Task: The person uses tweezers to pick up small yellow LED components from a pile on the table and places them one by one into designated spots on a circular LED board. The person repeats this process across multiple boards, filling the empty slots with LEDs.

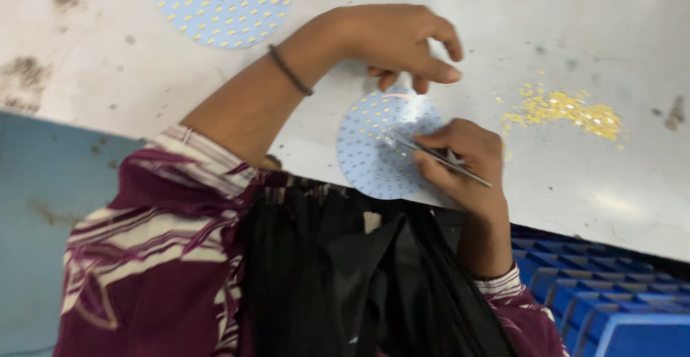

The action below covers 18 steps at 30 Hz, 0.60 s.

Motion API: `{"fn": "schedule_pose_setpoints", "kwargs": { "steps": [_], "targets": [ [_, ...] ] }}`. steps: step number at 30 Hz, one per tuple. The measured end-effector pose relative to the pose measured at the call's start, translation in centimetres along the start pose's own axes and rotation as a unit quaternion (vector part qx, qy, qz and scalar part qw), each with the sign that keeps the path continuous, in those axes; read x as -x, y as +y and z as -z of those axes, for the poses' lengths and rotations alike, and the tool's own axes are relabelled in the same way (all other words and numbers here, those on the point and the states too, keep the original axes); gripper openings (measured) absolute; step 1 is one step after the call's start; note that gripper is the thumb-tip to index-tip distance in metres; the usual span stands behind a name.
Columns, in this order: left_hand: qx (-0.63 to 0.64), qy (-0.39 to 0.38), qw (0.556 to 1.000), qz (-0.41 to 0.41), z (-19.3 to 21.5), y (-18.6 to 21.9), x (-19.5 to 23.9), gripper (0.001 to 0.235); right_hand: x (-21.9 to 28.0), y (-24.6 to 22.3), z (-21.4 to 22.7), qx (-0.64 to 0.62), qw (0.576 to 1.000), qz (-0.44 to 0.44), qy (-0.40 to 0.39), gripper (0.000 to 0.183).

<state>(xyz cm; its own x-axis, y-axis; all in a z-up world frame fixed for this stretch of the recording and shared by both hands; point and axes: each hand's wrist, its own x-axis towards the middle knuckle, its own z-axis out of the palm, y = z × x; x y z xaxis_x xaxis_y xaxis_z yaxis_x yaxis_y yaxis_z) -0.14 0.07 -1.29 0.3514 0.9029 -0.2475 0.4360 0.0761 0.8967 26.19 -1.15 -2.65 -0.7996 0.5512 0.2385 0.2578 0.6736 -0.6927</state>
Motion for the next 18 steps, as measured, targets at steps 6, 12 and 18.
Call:
{"fn": "schedule_pose_setpoints", "kwargs": {
  "steps": [6, 12, 18],
  "targets": [
    [0.009, -0.028, 1.0, -0.009, 0.5, 0.4, -0.1, 0.062, 7.5, 3.5, 2.7, -0.024, 0.936, -0.182, 0.3, 0.006],
    [0.014, -0.028, 0.999, 0.029, 0.4, 1.3, 0.3, 0.058, 10.2, 5.0, 2.4, 0.003, 0.932, -0.221, 0.289, 0.007],
    [0.003, -0.021, 0.999, 0.048, 0.3, 1.9, 0.5, 0.062, 8.6, 3.6, 2.3, 0.05, 0.952, -0.185, 0.24, 0.015]
  ]
}}
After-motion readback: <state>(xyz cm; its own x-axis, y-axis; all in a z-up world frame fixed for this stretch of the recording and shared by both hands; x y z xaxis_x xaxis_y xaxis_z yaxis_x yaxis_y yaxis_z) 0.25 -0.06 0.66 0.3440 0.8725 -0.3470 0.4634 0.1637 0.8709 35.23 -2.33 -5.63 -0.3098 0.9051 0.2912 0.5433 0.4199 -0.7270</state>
